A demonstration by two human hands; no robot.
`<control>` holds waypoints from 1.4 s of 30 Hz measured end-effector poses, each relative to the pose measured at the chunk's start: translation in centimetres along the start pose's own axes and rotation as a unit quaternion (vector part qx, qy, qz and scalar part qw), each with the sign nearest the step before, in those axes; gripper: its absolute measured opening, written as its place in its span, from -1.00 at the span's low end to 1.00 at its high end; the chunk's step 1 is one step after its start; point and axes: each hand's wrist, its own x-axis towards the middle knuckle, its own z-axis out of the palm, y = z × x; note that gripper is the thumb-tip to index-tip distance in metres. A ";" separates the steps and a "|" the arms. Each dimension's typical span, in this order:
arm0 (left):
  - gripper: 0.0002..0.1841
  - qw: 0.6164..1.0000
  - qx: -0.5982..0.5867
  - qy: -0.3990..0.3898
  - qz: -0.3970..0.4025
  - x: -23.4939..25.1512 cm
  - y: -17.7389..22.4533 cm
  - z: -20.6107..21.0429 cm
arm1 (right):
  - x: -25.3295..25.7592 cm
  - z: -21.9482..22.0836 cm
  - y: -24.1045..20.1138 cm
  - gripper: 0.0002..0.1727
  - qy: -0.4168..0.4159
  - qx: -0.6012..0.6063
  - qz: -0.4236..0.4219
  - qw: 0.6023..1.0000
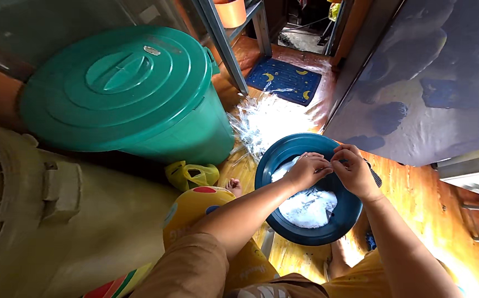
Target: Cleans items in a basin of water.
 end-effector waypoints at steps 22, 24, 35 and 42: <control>-0.63 0.972 -0.029 -0.202 -0.115 0.7 0.2 -1.3 | 0.1 -1.9 -1.2 -0.90 0.057 0.046 -0.026 0.997; -0.63 0.961 -0.136 -0.191 -0.148 0.8 1.3 -1.7 | 0.1 -1.9 -0.9 -0.91 0.037 0.057 -0.017 0.998; -0.54 0.928 -0.295 -0.042 -0.222 0.3 0.8 -0.2 | 0.0 2.3 1.3 -0.69 0.067 0.444 0.240 0.861; -0.55 0.952 -0.183 -0.062 -0.238 -0.6 0.0 0.3 | -0.2 0.6 1.5 -0.88 0.141 0.505 0.308 0.794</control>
